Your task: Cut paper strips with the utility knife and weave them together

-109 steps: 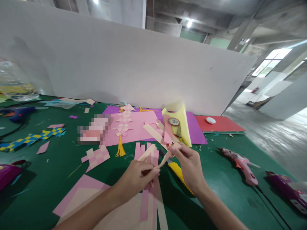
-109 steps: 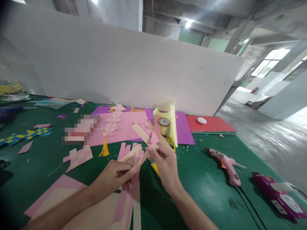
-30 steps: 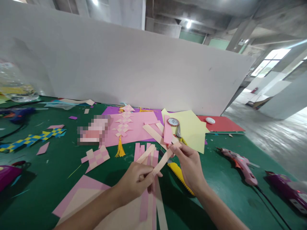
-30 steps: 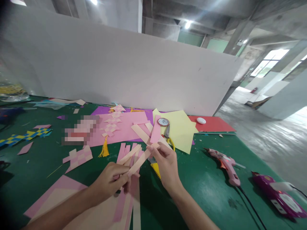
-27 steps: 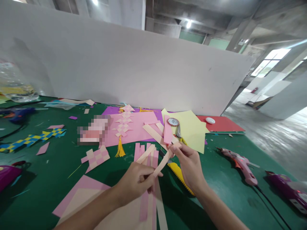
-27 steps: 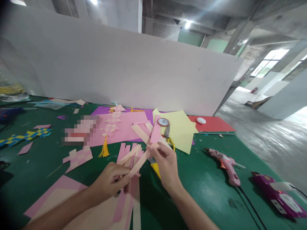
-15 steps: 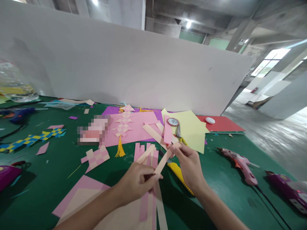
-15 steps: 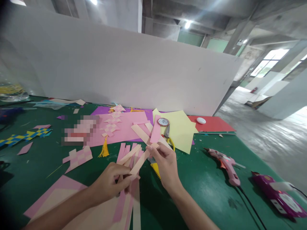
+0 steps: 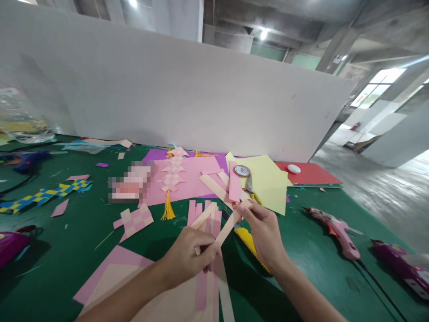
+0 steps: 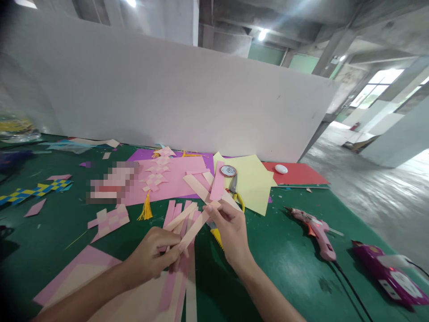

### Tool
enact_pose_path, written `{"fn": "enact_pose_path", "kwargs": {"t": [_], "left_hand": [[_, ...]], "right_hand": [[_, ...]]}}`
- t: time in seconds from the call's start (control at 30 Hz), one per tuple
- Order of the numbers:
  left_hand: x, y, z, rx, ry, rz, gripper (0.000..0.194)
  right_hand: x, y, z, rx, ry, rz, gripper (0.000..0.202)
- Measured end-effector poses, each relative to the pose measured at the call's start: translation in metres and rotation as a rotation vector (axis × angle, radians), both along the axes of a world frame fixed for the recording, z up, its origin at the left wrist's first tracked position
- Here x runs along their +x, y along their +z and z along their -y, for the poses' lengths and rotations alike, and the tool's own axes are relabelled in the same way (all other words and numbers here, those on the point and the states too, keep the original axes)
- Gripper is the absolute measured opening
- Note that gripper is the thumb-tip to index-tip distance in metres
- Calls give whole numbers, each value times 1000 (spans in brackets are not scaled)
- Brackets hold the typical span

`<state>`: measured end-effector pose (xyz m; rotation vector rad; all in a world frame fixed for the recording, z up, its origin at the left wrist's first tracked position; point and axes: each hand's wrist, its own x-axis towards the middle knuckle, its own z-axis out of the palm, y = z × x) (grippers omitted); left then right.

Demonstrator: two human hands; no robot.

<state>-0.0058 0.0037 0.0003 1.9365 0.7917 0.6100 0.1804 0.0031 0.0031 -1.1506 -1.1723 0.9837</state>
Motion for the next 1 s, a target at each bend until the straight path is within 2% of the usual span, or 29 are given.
{"fn": "enact_pose_path", "kwargs": {"t": [0.37, 0.77, 1.0], "left_hand": [[2, -2, -1, 54, 55, -26, 27], [2, 2, 0, 8, 6, -14, 33], [2, 2, 0, 20, 47, -10, 27]], "right_hand": [[0, 1, -1, 9, -6, 4, 27], [-1, 3, 0, 12, 19, -10, 25], [-1, 2, 0, -2, 7, 11, 26]]}}
